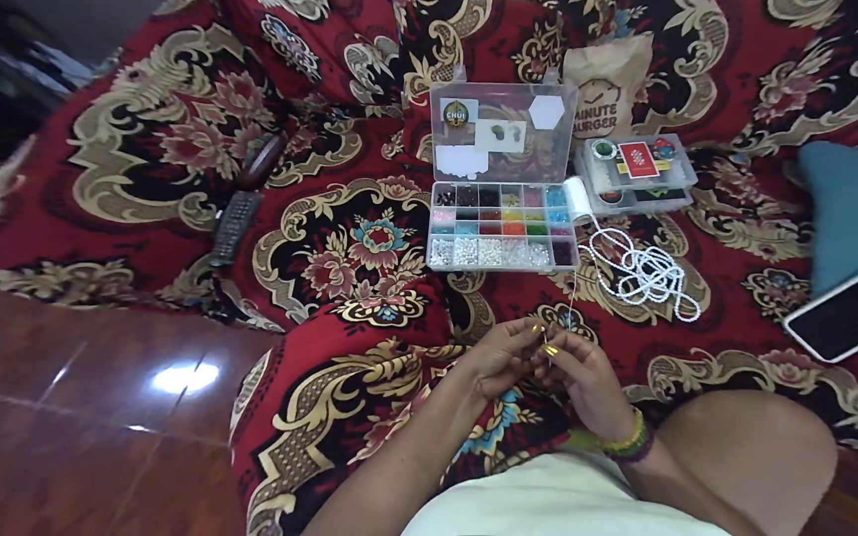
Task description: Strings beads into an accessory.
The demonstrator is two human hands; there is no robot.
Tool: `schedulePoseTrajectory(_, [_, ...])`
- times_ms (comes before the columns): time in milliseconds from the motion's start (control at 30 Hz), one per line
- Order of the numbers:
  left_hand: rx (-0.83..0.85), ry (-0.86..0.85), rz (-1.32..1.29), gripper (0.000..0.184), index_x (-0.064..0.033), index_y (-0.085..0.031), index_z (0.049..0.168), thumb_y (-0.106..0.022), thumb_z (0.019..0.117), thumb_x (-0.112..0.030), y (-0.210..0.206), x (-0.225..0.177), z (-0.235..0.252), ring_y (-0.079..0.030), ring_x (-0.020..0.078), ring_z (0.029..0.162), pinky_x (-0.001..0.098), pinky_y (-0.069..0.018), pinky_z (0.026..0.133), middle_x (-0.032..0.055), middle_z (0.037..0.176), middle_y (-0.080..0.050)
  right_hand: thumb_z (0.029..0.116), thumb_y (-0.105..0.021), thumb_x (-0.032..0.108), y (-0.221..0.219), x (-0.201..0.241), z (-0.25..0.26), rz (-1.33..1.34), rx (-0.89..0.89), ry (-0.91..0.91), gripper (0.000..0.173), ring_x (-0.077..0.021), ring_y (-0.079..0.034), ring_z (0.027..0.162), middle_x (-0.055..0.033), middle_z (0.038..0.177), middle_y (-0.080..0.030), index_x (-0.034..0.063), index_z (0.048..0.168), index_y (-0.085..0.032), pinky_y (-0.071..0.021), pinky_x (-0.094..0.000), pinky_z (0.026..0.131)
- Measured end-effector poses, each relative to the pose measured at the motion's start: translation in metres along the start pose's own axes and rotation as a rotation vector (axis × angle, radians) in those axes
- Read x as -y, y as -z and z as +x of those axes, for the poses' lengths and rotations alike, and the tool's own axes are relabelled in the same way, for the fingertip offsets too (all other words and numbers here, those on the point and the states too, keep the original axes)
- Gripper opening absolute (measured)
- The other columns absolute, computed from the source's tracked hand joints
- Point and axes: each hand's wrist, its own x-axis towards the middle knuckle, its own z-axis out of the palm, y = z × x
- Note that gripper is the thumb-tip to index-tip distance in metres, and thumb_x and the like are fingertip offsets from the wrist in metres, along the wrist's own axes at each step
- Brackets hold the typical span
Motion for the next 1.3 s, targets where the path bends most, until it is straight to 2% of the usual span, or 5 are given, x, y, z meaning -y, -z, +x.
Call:
schedulePoseTrajectory(600, [0.015,0.004,0.002,0.02,-0.0121,-0.063,0.101,-0.045,0.1068,-0.009,-0.0006,-0.0008,-0.0023,-0.065,0.0063,0.068,0.0236,-0.0562,0.067,-0.0028,0.08,-0.068,0.097,-0.051,0.005,-0.0015,0.0008,-0.0012,0.012,-0.009,0.009,0.017,-0.009,-0.07,0.069,-0.0025,0.082,-0.074,0.0057,0.09,-0.067,-0.0602,-0.0246,0.066])
schedulePoseTrajectory(833, [0.022,-0.007,0.086,0.019,-0.0111,-0.064,0.102,-0.046,0.1052,-0.006,0.0002,-0.0042,-0.0041,-0.066,0.0059,0.071,0.0239,-0.057,0.071,-0.0043,0.08,-0.068,0.099,-0.054,0.005,-0.0005,0.0,-0.0024,0.015,-0.021,0.008,0.015,-0.0092,-0.071,0.071,-0.0032,0.084,-0.074,0.003,0.095,-0.068,-0.0608,-0.0247,0.066])
schedulePoseTrajectory(1067, [-0.097,-0.225,0.307,0.008,-0.0045,-0.069,0.096,-0.061,0.0981,-0.003,0.0007,-0.0079,-0.0061,-0.068,0.0071,0.079,0.0258,-0.0583,0.078,-0.0012,0.087,-0.07,0.0991,-0.057,0.005,-0.001,0.0012,-0.002,-0.036,-0.042,0.005,0.013,-0.0082,-0.07,0.07,-0.0035,0.087,-0.075,0.0013,0.098,-0.07,-0.0608,-0.0239,0.066])
schedulePoseTrajectory(1200, [-0.095,-0.322,0.375,0.007,-0.0018,-0.07,0.096,-0.062,0.0965,-0.002,0.0034,-0.0048,-0.0043,-0.067,0.0074,0.081,0.026,-0.0578,0.079,0.0007,0.092,-0.07,0.1026,-0.051,0.009,-0.0014,0.0013,-0.0021,-0.051,-0.041,-0.019,0.02,-0.0096,-0.07,0.07,-0.0041,0.091,-0.074,-0.0016,0.113,-0.065,-0.0605,-0.0245,0.064])
schedulePoseTrajectory(1300, [-0.098,-0.41,0.502,0.008,-0.0015,-0.07,0.092,-0.063,0.0955,-0.004,0.0063,-0.004,-0.0033,-0.066,0.007,0.094,0.0255,-0.0561,0.085,0.0026,0.105,-0.068,0.1043,-0.048,0.01,-0.0027,0.0004,-0.0013,-0.071,-0.032,-0.022,0.021,-0.0094,-0.069,0.068,-0.0041,0.091,-0.073,-0.0014,0.115,-0.063,-0.0599,-0.0242,0.063])
